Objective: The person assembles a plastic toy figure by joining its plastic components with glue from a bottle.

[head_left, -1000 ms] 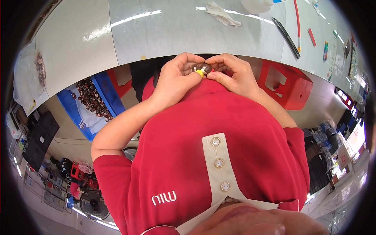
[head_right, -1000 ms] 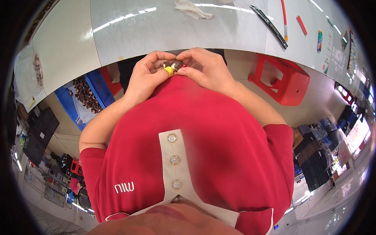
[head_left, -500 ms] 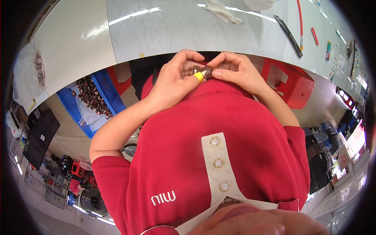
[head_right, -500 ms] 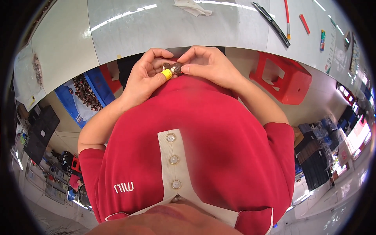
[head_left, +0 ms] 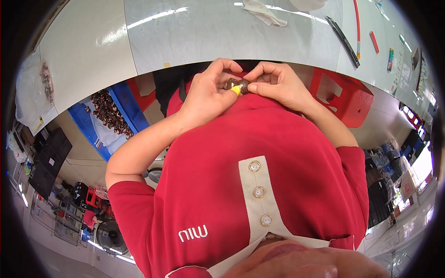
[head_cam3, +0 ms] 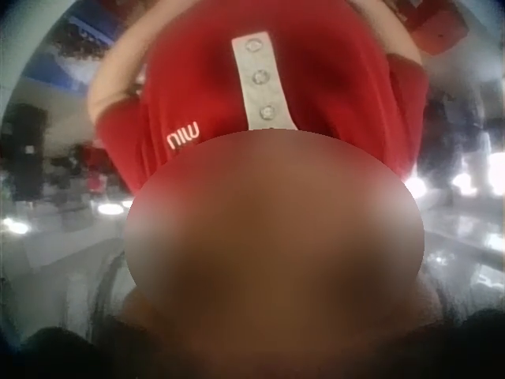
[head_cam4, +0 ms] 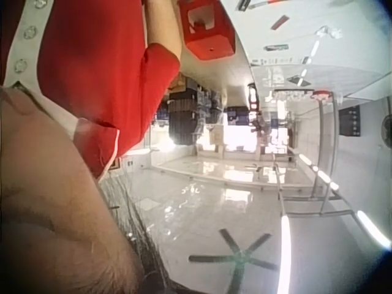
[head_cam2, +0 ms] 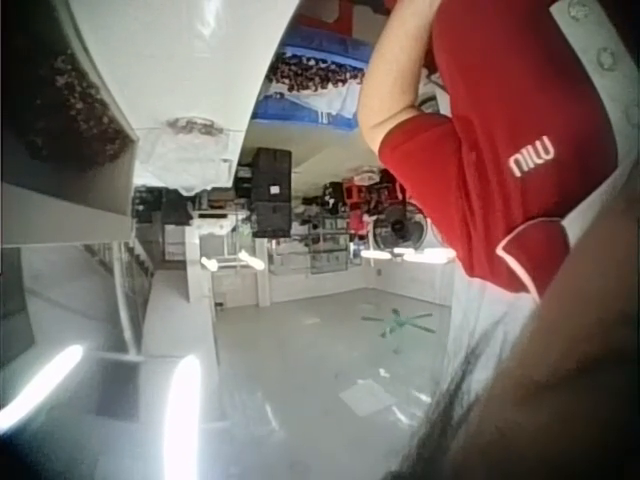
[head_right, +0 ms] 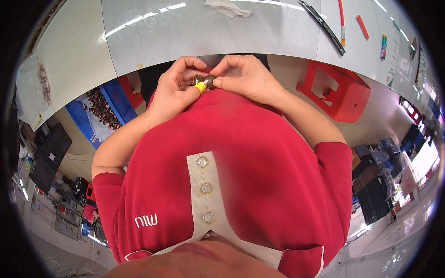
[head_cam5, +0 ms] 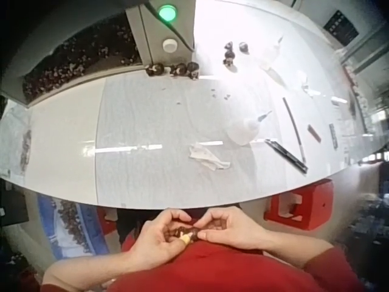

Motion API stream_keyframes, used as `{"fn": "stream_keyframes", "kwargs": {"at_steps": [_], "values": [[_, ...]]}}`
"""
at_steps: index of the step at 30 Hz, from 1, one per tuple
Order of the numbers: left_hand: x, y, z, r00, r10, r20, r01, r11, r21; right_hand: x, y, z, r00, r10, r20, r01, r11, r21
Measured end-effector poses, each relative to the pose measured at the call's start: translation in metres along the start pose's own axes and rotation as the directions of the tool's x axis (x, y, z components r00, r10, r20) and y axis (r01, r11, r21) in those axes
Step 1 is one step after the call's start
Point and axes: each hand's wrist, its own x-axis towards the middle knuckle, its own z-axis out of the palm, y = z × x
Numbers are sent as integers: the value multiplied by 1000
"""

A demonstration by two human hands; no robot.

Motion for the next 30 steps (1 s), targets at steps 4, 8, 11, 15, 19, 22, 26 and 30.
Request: {"fn": "stream_keyframes", "kwargs": {"at_steps": [4,8,11,15,19,22,26,30], "values": [[-1,11,-1,990,-129,57,129,992,4,1,1,-2,1000,-6,7,6,1000,2],[1,12,-1,997,-59,-51,45,969,-241,4,7,-1,994,-108,-7,108,991,73],[1,16,-1,996,-46,-71,18,937,-349,2,5,2,985,-172,0,171,980,104],[0,6,1,985,135,-110,-167,915,-366,-2,1,8,972,-231,-42,235,949,211],[3,5,1,954,272,-128,-298,912,-283,-1,1,15,932,-346,-104,362,899,248],[3,11,5,941,285,-184,-325,914,-243,2,3,19,900,-395,-182,426,886,183],[6,7,6,900,366,-237,-415,887,-204,5,5,17,862,-473,-181,474,880,-39],[8,4,1,898,423,-121,-439,879,-183,10,8,19,840,-497,-219,515,857,30]]}}
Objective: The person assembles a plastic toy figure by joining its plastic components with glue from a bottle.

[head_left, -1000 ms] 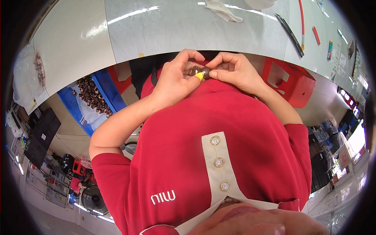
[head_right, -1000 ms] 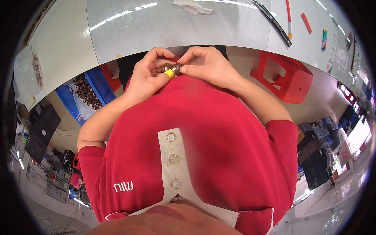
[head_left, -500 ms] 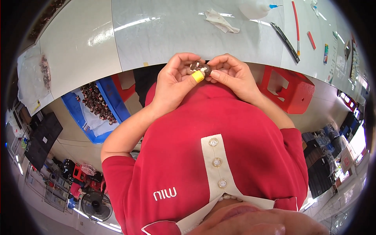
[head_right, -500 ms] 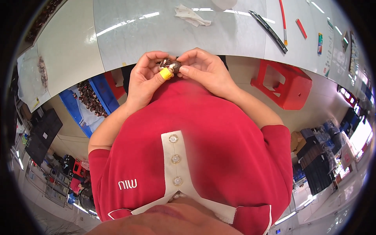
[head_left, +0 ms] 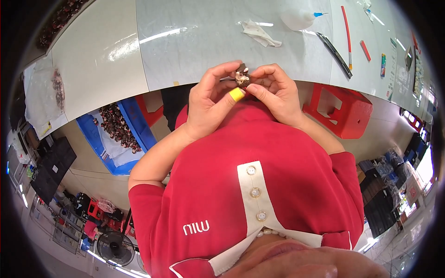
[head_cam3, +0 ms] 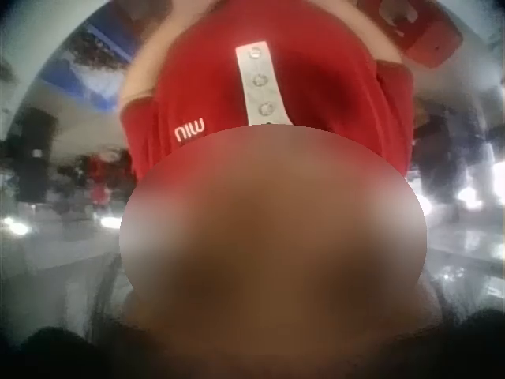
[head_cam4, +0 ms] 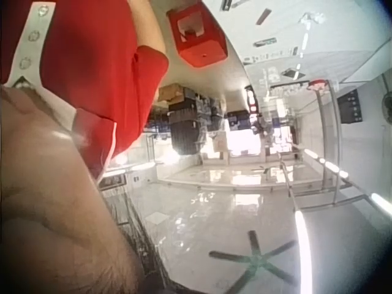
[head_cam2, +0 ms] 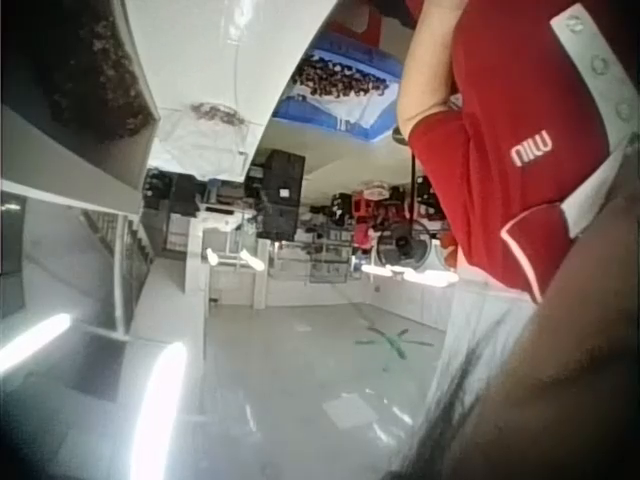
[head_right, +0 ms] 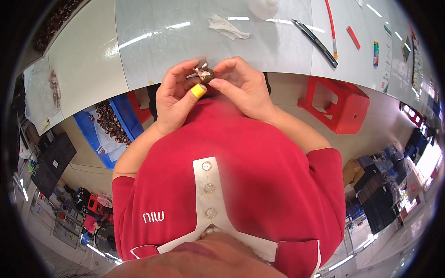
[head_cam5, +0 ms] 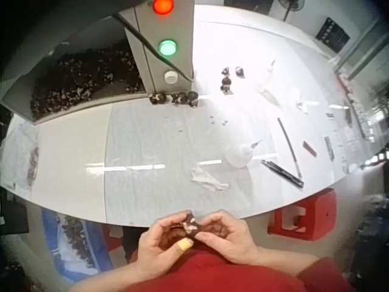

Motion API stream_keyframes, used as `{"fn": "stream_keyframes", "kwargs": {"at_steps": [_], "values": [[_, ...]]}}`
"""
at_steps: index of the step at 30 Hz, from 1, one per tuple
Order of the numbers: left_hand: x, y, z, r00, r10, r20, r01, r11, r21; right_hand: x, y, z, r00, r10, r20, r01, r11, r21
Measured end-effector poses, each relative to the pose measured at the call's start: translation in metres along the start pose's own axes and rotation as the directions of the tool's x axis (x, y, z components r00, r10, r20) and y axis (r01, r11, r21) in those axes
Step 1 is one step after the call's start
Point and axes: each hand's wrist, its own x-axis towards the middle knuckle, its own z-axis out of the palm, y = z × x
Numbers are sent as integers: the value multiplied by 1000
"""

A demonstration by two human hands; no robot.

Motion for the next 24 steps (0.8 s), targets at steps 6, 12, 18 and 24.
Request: {"fn": "stream_keyframes", "kwargs": {"at_steps": [6,12,18,24], "values": [[4,-2,-1,1000,-22,21,19,991,134,3,-3,-4,999,-33,-22,30,989,-142],[4,1,-3,992,-115,60,108,988,110,7,-7,-8,975,-220,7,211,921,-328],[7,5,3,997,-57,42,47,978,205,13,-15,-13,926,-349,145,376,811,-448],[8,4,0,998,-15,67,-8,944,329,12,-17,-14,916,-357,180,399,779,-484]]}}
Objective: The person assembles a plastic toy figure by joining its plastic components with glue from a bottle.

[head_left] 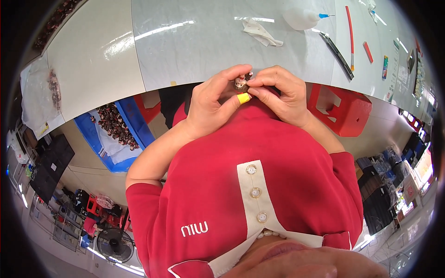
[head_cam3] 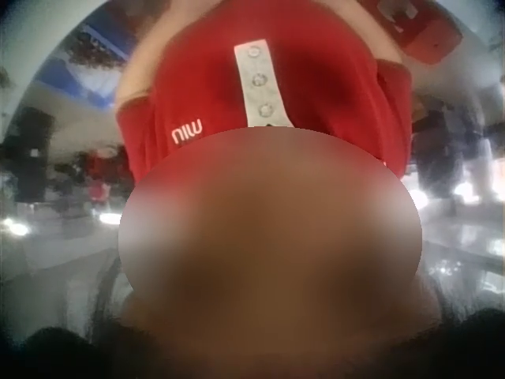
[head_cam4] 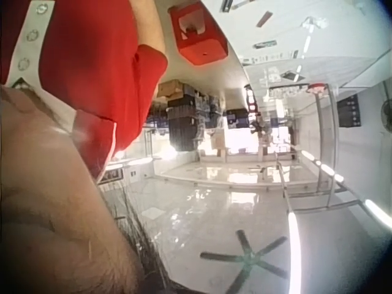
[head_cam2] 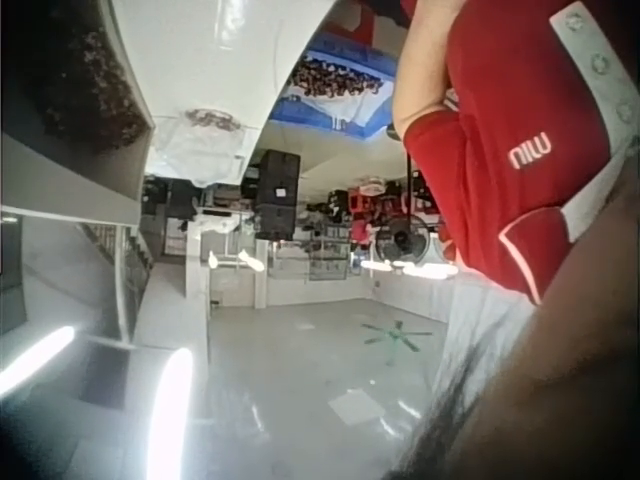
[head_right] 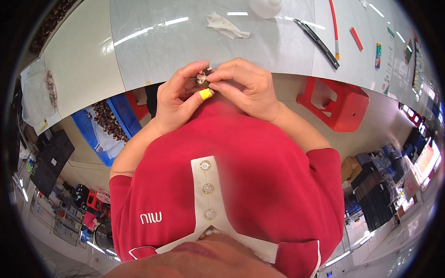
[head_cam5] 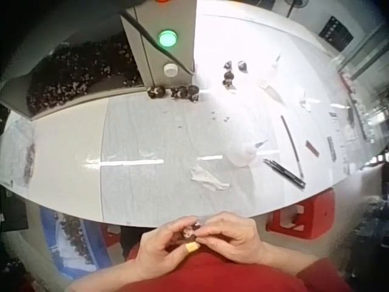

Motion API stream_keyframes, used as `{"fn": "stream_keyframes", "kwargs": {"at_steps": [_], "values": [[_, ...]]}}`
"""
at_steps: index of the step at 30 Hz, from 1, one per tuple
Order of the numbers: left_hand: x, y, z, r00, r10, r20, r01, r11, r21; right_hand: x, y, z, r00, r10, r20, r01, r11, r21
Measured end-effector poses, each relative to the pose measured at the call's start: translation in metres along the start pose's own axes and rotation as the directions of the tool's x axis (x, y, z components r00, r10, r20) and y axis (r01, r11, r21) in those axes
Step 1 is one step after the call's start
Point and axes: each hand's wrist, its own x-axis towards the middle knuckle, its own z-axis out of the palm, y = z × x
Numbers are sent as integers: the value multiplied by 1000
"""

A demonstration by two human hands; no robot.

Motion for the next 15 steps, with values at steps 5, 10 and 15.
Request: {"fn": "stream_keyframes", "kwargs": {"at_steps": [5,10,15], "values": [[-2,3,-1,999,-44,0,44,998,32,-1,-4,0,999,-47,15,48,993,-107],[-5,4,-1,998,-59,14,58,995,85,-1,-3,-1,990,-117,73,131,966,-223],[-7,2,1,999,-39,-13,40,989,139,-1,-5,-3,979,-165,122,194,938,-288]]}}
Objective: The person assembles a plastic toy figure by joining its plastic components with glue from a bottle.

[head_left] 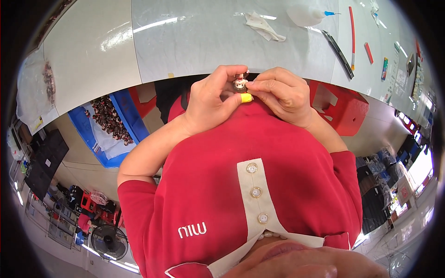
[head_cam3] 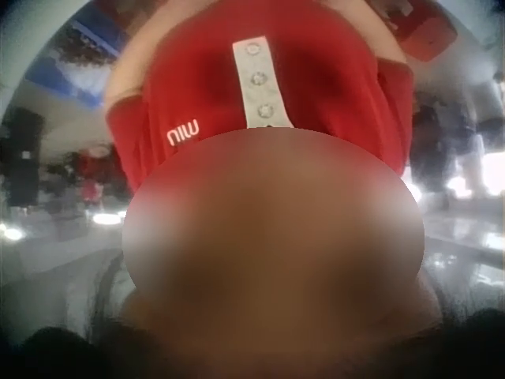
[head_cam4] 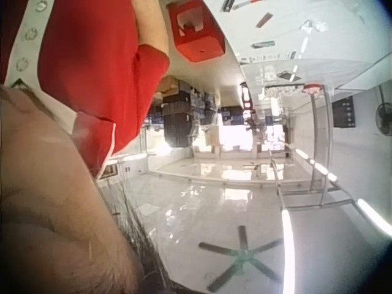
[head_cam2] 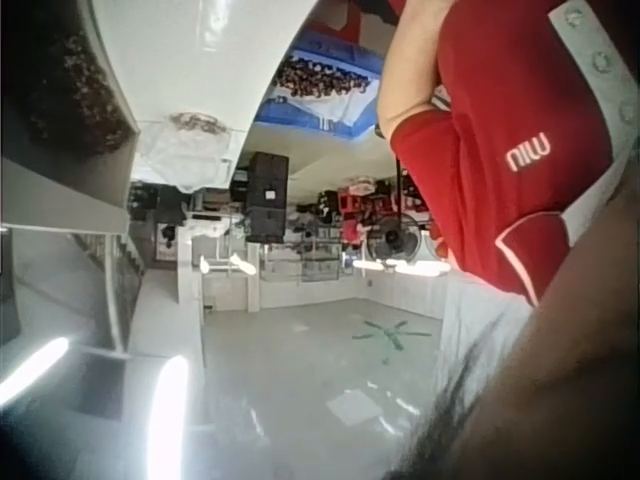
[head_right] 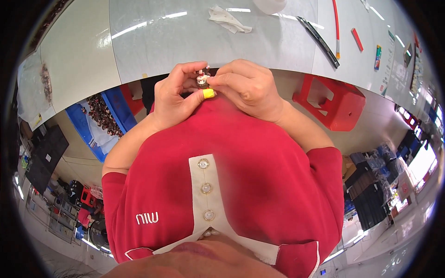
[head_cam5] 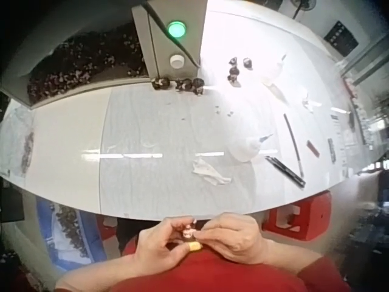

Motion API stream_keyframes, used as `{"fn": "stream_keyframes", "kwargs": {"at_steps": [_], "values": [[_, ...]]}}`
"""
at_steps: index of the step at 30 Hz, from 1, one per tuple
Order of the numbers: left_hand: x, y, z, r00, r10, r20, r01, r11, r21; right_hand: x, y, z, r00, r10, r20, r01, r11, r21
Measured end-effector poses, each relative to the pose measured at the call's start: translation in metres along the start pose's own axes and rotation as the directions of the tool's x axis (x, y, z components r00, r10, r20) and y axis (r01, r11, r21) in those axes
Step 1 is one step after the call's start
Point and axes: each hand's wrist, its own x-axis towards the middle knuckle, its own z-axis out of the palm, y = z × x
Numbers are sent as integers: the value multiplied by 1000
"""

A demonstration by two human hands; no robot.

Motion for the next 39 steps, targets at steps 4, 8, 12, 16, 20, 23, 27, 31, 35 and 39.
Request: {"fn": "stream_keyframes", "kwargs": {"at_steps": [4,8,12,16,20,23,27,31,35,39], "values": [[-1,-1,2,1000,-10,11,9,1000,9,2,1,0,997,67,35,-69,996,65],[-1,0,2,996,-81,31,83,992,-97,1,2,1,998,52,46,-55,997,53],[-3,-4,-3,985,-121,119,142,971,-190,-6,4,9,1000,9,11,-9,1000,12],[-4,-5,-1,974,-194,114,219,935,-280,-9,7,13,998,-51,-36,50,999,-15],[-5,-8,0,971,-206,120,235,907,-350,-11,8,14,997,-45,-70,46,999,0],[-3,-8,2,979,-177,102,202,899,-388,-11,7,13,997,-19,-77,19,1000,-5],[-3,-10,3,986,-149,79,169,873,-458,-8,4,15,990,19,-140,-14,999,40],[-2,-7,0,985,-144,100,174,870,-461,-11,4,7,962,89,-258,-69,994,85],[-1,-10,1,995,-99,9,91,871,-484,-10,32,-4,823,171,-542,-64,976,210],[-1,-9,0,998,-61,-16,46,879,-474,21,43,-23,771,245,-588,-171,969,179]]}}
